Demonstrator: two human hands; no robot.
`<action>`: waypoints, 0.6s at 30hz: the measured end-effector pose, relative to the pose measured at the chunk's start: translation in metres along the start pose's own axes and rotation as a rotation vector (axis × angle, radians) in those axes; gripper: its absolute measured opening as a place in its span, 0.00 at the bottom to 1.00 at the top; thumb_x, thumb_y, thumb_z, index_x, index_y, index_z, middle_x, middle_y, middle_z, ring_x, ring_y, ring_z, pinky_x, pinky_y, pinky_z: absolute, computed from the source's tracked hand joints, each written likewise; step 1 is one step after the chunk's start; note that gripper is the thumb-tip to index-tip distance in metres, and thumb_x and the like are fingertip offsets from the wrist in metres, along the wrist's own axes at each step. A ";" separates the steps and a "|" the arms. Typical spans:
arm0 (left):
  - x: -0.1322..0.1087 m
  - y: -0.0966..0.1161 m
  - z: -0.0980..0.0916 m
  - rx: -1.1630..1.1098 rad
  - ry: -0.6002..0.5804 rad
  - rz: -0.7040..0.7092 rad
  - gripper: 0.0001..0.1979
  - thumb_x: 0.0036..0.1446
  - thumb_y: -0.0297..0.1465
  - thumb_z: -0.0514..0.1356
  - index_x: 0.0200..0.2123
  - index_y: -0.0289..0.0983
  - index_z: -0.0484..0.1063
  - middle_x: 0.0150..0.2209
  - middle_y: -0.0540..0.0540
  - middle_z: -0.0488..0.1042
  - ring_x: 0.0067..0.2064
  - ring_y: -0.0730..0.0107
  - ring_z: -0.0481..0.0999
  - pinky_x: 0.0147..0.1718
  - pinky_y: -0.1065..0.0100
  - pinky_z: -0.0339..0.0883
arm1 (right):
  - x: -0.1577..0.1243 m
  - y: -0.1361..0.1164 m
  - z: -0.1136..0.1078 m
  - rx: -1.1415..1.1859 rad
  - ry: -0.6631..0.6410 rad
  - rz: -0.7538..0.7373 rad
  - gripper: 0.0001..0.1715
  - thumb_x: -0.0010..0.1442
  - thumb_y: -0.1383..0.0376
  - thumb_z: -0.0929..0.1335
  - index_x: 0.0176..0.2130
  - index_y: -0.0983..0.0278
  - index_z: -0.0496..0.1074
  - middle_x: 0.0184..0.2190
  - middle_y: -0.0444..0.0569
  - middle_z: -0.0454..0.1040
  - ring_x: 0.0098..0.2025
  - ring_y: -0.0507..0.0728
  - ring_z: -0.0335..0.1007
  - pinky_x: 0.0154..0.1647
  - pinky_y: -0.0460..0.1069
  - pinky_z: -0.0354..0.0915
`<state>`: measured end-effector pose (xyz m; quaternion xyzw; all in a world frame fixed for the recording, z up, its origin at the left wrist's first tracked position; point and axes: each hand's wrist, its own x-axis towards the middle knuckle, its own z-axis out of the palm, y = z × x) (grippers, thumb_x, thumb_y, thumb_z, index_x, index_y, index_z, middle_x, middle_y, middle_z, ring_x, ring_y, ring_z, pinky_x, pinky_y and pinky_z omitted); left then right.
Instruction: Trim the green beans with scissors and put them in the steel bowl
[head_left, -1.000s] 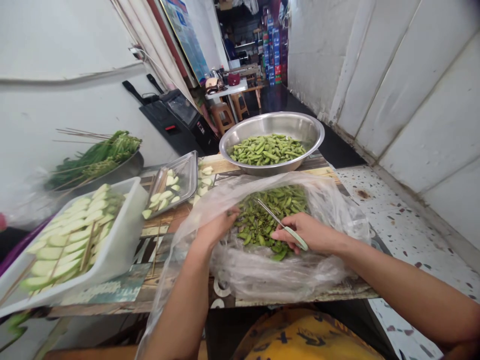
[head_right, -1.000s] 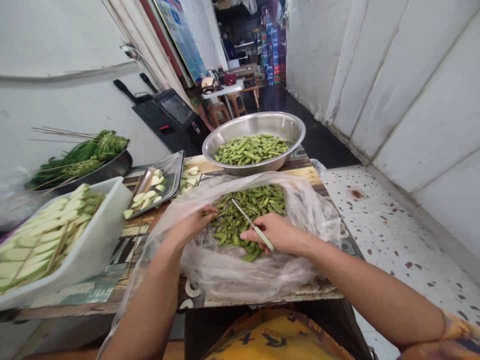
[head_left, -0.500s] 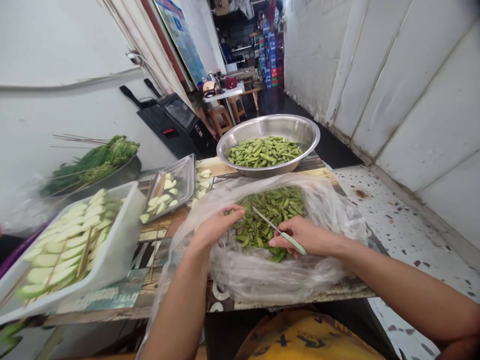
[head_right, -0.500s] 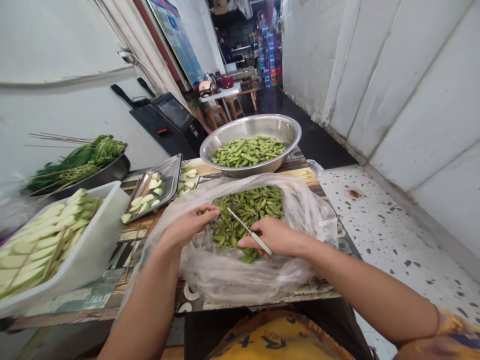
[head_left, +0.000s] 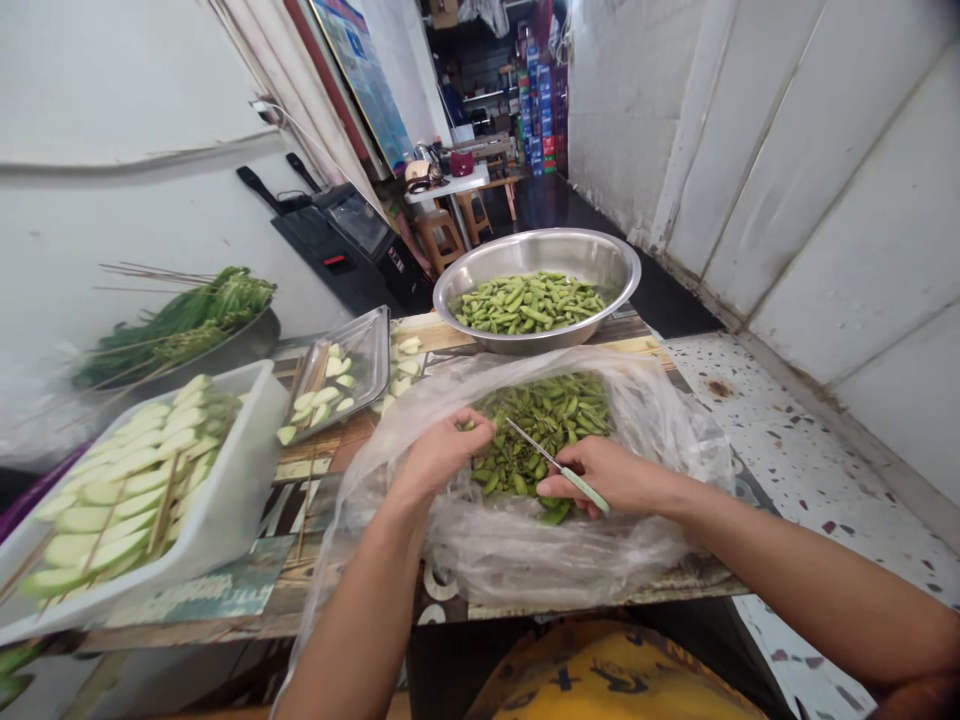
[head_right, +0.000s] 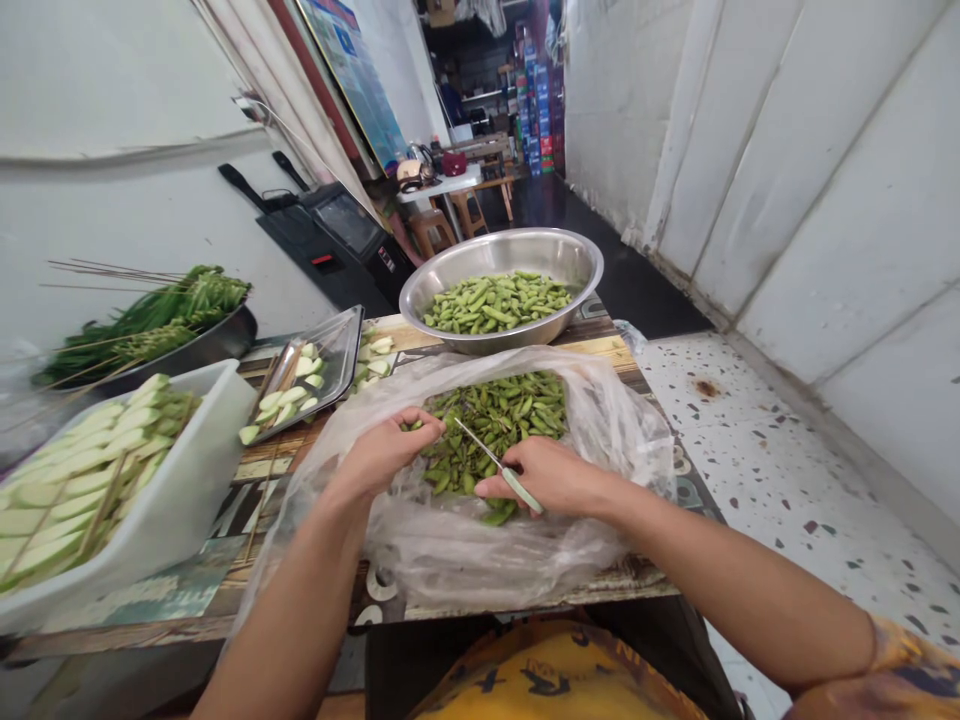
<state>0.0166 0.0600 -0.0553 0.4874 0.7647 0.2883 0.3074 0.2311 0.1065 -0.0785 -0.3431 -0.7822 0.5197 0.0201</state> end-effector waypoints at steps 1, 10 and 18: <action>0.000 -0.001 0.001 -0.024 -0.017 0.005 0.10 0.46 0.38 0.57 0.24 0.37 0.69 0.14 0.56 0.59 0.17 0.79 0.54 0.17 0.75 0.46 | 0.000 0.001 0.000 0.008 -0.005 -0.004 0.29 0.51 0.43 0.65 0.27 0.67 0.72 0.18 0.45 0.71 0.19 0.51 0.66 0.21 0.44 0.56; -0.004 0.004 0.014 -0.231 -0.299 0.020 0.11 0.45 0.38 0.60 0.23 0.35 0.68 0.11 0.58 0.54 0.15 0.82 0.48 0.15 0.75 0.42 | -0.004 -0.009 -0.004 0.012 0.000 -0.032 0.27 0.49 0.45 0.67 0.28 0.68 0.73 0.19 0.46 0.71 0.20 0.51 0.65 0.20 0.43 0.55; -0.001 0.005 0.012 -0.477 -0.422 -0.093 0.14 0.39 0.38 0.64 0.20 0.35 0.65 0.10 0.59 0.52 0.14 0.85 0.45 0.14 0.75 0.36 | -0.004 -0.013 0.001 0.111 0.033 -0.013 0.29 0.50 0.44 0.66 0.17 0.66 0.63 0.12 0.42 0.64 0.14 0.49 0.62 0.17 0.43 0.55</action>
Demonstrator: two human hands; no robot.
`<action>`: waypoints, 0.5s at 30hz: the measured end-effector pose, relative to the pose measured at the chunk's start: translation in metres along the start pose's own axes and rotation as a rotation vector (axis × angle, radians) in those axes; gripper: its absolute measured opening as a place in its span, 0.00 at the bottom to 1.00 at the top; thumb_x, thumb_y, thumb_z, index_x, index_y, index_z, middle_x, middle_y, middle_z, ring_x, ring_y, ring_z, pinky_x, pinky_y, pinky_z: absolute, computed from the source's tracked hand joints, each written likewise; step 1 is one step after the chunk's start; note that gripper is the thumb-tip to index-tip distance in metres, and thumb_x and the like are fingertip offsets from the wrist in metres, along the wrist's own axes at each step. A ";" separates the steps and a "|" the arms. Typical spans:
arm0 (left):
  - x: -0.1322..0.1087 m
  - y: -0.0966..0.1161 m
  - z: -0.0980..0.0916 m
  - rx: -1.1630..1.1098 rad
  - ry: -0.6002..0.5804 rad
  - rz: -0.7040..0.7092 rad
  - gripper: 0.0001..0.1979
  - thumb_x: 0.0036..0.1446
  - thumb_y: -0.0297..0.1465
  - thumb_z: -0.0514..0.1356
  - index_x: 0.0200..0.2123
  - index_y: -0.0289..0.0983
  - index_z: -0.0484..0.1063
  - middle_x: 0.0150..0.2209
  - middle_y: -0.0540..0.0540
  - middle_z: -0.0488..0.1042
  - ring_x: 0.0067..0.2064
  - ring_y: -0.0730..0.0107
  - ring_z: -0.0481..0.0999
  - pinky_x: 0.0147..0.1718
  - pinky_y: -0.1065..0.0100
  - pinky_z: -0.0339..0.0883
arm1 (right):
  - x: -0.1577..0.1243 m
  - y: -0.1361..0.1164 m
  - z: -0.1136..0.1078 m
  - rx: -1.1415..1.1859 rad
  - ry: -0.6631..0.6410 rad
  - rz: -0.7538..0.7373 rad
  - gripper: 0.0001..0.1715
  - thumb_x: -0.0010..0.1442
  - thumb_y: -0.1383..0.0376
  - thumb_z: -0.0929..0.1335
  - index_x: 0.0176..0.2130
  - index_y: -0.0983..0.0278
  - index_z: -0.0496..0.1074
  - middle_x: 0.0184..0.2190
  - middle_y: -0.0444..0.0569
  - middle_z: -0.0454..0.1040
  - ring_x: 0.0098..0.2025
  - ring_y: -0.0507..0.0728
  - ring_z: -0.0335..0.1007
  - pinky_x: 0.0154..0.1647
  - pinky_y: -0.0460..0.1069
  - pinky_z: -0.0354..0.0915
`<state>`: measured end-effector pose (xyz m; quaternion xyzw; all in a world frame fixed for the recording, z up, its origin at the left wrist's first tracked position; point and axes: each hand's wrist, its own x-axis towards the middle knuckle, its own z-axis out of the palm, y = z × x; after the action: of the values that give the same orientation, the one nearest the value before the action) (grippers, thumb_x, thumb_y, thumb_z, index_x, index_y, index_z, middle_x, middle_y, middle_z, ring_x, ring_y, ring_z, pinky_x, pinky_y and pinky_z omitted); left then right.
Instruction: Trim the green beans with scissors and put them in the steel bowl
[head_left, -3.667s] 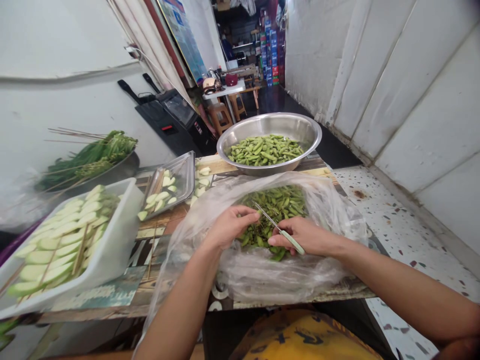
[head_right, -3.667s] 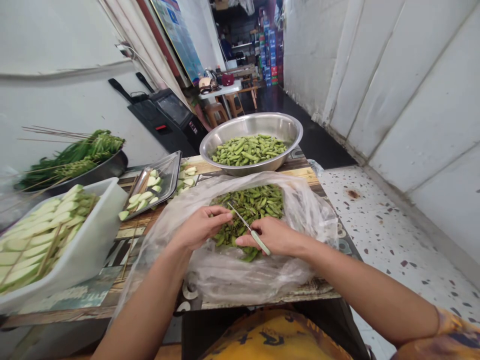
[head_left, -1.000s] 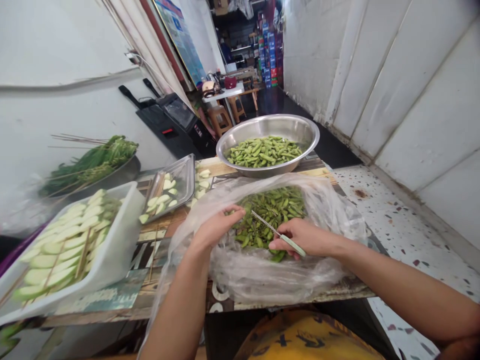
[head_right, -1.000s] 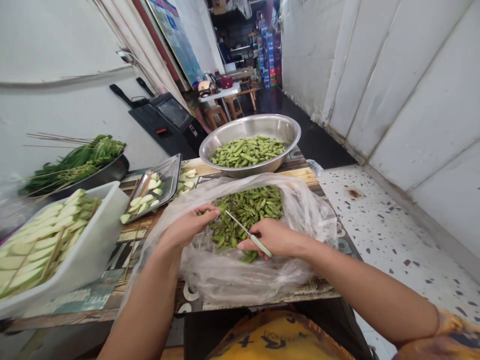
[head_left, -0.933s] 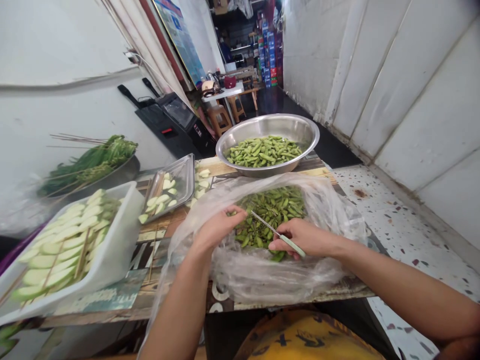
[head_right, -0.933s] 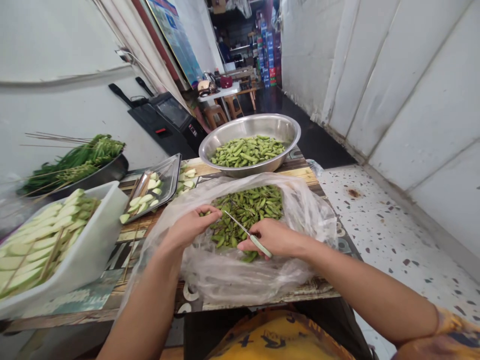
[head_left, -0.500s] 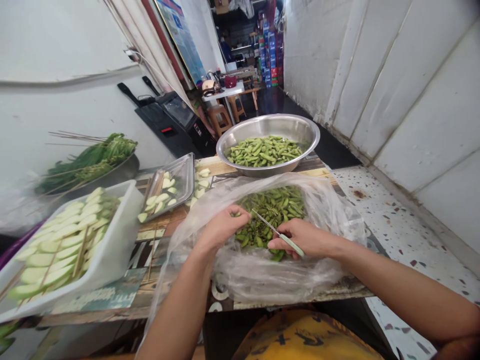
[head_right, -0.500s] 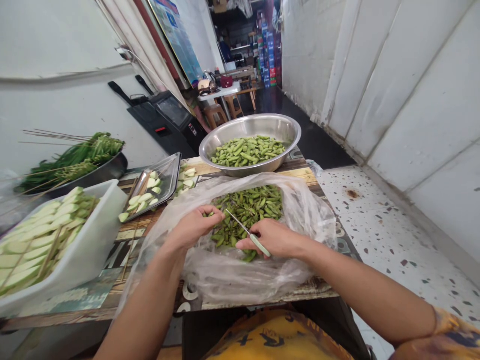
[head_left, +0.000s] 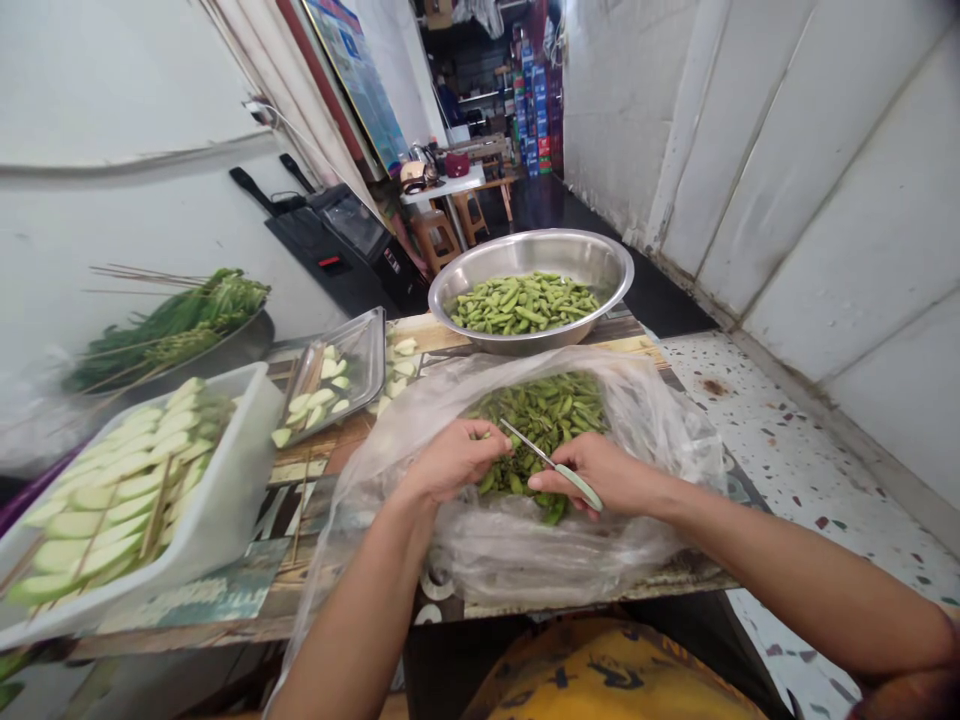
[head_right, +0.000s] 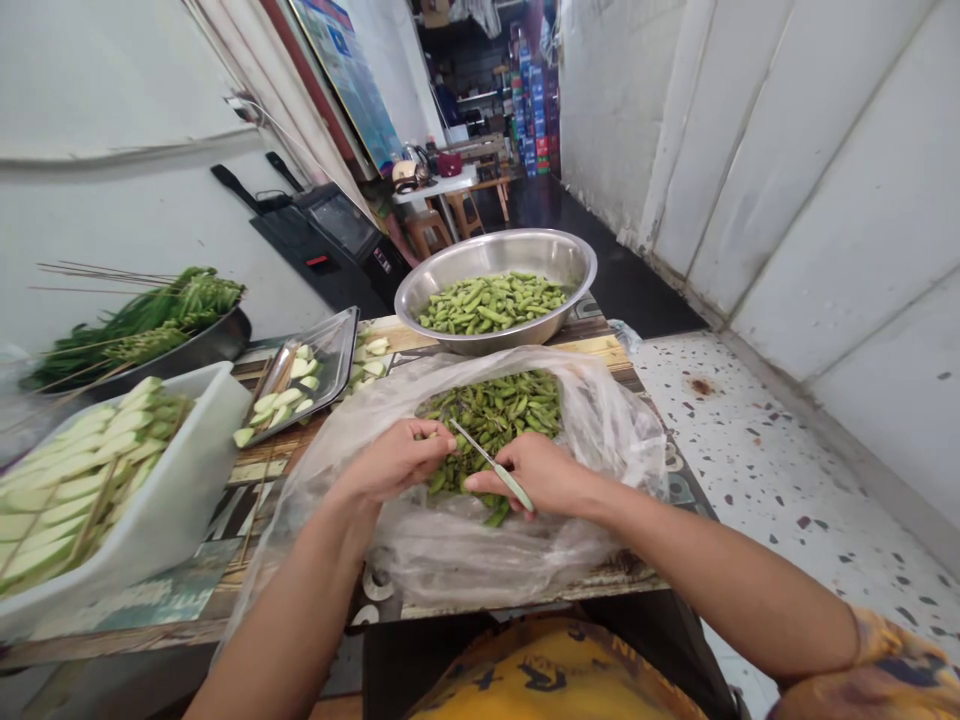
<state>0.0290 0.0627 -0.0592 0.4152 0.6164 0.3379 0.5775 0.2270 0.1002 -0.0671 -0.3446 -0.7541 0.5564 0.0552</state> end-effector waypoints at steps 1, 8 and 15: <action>0.000 0.001 0.000 -0.008 -0.001 0.001 0.13 0.39 0.37 0.64 0.21 0.34 0.65 0.10 0.59 0.52 0.14 0.85 0.45 0.14 0.75 0.36 | 0.001 0.001 -0.001 0.028 0.013 0.000 0.29 0.49 0.45 0.67 0.17 0.66 0.62 0.12 0.42 0.63 0.14 0.48 0.61 0.16 0.42 0.55; -0.021 0.012 -0.002 -0.252 -0.152 0.043 0.13 0.43 0.35 0.63 0.22 0.34 0.62 0.15 0.57 0.55 0.15 0.86 0.48 0.13 0.78 0.37 | 0.007 0.006 -0.007 0.171 -0.013 0.049 0.27 0.51 0.45 0.66 0.22 0.66 0.62 0.15 0.42 0.66 0.13 0.47 0.59 0.10 0.41 0.51; -0.025 0.090 -0.006 -0.460 0.003 0.164 0.09 0.47 0.29 0.57 0.21 0.35 0.58 0.17 0.57 0.52 0.14 0.86 0.49 0.10 0.80 0.39 | 0.007 0.008 -0.004 0.269 -0.008 -0.032 0.27 0.51 0.44 0.65 0.25 0.66 0.64 0.16 0.42 0.66 0.14 0.47 0.61 0.09 0.40 0.52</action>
<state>0.0340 0.0786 0.0327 0.3210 0.4880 0.5159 0.6266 0.2271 0.1089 -0.0751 -0.3196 -0.6784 0.6528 0.1069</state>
